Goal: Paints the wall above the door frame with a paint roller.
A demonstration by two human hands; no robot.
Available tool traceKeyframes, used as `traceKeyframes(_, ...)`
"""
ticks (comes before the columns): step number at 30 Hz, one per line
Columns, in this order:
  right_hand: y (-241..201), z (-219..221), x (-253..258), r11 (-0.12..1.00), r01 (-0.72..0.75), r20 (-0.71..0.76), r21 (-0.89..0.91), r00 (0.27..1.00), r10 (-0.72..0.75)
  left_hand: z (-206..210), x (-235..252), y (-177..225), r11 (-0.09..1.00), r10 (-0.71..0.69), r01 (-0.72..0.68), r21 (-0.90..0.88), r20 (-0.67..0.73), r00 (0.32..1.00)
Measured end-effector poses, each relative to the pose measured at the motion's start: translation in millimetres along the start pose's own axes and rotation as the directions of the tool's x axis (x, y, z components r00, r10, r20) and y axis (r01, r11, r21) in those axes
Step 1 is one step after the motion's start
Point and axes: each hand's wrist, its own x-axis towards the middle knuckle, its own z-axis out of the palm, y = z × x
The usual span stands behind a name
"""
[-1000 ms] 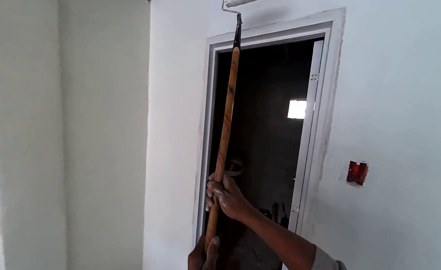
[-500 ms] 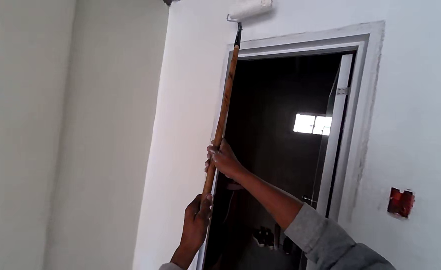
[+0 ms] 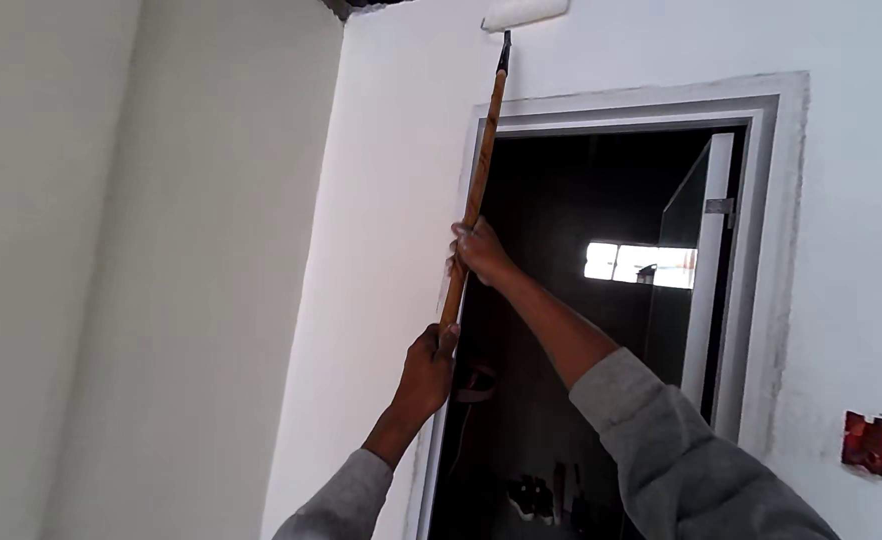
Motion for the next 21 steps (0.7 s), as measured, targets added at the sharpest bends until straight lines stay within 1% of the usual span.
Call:
traceKeyframes(2,-18.0,-5.9,28.3,0.998,0.047,-0.043,-0.049,0.998,-0.049,-4.4,14.5,17.5,0.999,0.010,-0.010,0.049,0.002,1.000)
traceKeyframes(6,-46.0,-15.1,76.3,0.979,0.154,-0.061,-0.130,0.985,-0.163,-15.8,44.9,44.8,0.995,0.008,-0.005,0.098,-0.030,1.000)
traceKeyframes(9,-63.1,-12.3,96.0,0.976,0.187,-0.099,-0.110,0.975,-0.198,-27.0,61.4,61.0,0.996,-0.013,0.015,0.088,-0.019,1.000)
traceKeyframes(11,-65.2,-8.6,103.8,0.977,0.197,-0.141,-0.079,0.968,-0.206,-31.3,61.3,58.0,0.997,-0.030,0.031,0.073,-0.015,0.999)
traceKeyframes(13,-59.1,-2.7,102.9,0.979,0.188,-0.164,-0.074,0.966,-0.198,-35.3,49.7,40.2,0.993,-0.043,0.043,0.110,-0.003,0.999)
traceKeyframes(16,-35.0,7.0,85.8,0.988,0.139,-0.150,-0.074,0.977,-0.149,-37.2,17.3,-3.1,0.978,-0.089,0.088,0.190,-0.001,0.996)
traceKeyframes(18,-8.8,13.1,63.5,0.991,0.108,-0.130,-0.083,0.984,-0.118,-30.3,-8.6,-32.3,0.968,-0.119,0.119,0.222,-0.014,0.993)
traceKeyframes(21,42.1,18.5,20.3,0.980,0.098,-0.135,-0.175,0.983,-0.122,-14.8,-41.3,-71.5,0.955,-0.164,0.163,0.248,-0.017,0.986)
